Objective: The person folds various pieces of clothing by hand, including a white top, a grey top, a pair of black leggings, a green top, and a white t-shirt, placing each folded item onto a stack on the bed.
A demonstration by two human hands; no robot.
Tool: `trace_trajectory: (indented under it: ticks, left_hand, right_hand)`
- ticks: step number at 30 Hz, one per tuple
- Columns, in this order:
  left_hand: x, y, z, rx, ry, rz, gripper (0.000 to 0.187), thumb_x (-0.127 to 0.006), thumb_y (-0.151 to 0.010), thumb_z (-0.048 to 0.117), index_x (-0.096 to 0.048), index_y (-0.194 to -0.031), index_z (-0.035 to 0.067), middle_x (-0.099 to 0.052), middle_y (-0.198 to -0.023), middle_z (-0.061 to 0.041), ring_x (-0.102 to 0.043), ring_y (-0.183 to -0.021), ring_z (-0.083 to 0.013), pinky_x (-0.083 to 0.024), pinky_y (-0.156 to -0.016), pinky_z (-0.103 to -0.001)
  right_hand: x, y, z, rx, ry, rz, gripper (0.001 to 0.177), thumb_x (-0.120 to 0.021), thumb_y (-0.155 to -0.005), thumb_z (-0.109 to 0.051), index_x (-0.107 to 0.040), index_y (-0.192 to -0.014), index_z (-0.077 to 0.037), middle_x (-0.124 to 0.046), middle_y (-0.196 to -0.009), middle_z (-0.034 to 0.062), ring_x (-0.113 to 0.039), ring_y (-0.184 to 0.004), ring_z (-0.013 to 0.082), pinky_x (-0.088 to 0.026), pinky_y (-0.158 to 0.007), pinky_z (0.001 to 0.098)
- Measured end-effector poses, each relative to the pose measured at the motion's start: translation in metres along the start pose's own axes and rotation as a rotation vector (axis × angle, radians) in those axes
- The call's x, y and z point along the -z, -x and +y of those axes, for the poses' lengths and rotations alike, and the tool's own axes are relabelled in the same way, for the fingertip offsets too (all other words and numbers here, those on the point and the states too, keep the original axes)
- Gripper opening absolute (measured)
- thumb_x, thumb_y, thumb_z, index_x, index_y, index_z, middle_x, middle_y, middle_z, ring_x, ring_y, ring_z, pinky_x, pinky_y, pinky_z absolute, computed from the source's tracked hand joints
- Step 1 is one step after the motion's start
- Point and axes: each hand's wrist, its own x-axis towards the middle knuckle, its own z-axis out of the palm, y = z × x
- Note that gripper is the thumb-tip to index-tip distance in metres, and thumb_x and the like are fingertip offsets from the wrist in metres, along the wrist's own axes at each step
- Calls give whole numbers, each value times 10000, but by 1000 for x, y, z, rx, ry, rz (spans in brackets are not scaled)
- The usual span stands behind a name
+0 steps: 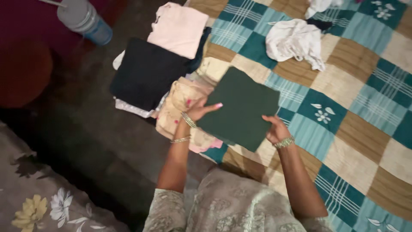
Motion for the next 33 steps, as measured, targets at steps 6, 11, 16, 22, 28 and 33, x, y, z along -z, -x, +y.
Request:
trace_trajectory:
  ticks: [6,11,16,22,28,33]
  left_hand:
    - [106,35,-4,-47,167,30,446,-715,-971,211,-620,-1353,2,-708,-1199,-30,-647,-1067,-101,-547,-922,-274]
    - [157,26,-38,7,224,62,440,-728,-970,218,-648,-1343,-1,-711,-1189,-46,-652,-1046,-104,-548,-921,-275]
    - [247,-39,15,20,100,133,499,-754,-912,260,-627,-1339,35,-721,-1184,-32,-665,-1021,-107,-555,-911,-291]
    - [378,-149,65,-146,-186,275,427,-774,-944,265,-680,-1279,19,-747,-1184,-65,-667,-1034,-123,-545,-927,-301]
    - [433,-253,-34,109,-681,530,754,-821,-821,421,-548,-1428,67,-651,-1319,-203,-600,-1204,-341,-487,-1019,-436]
    - [358,-299,-100,-13,-979,573,996,-769,-850,623,-370,-1575,69,-416,-1527,-342,-414,-1423,-483,-388,-1172,-500]
  right_hand:
    - [-88,-69,31,-90,72,-190,411,-661,-932,-69,-574,-1329,-12,-699,-1180,120,-714,-1029,238,-607,-851,370]
    - [-135,-112,34,-182,151,-178,442,-655,-929,-115,-572,-1340,25,-706,-1181,140,-722,-991,235,-615,-822,371]
    - [-213,-200,2,-21,221,-251,518,-653,-915,-54,-503,-1411,-39,-655,-1275,127,-678,-1122,240,-589,-944,391]
    - [-295,-336,-29,158,65,-284,506,-672,-888,14,-495,-1356,-61,-642,-1286,120,-652,-1164,280,-575,-974,448]
    - [-230,-479,20,106,305,-138,493,-696,-886,-52,-523,-1346,-78,-646,-1273,147,-639,-1170,320,-555,-990,473]
    - [-111,-498,46,-11,743,190,490,-708,-866,-146,-550,-1330,-138,-651,-1264,142,-631,-1177,333,-535,-1009,494]
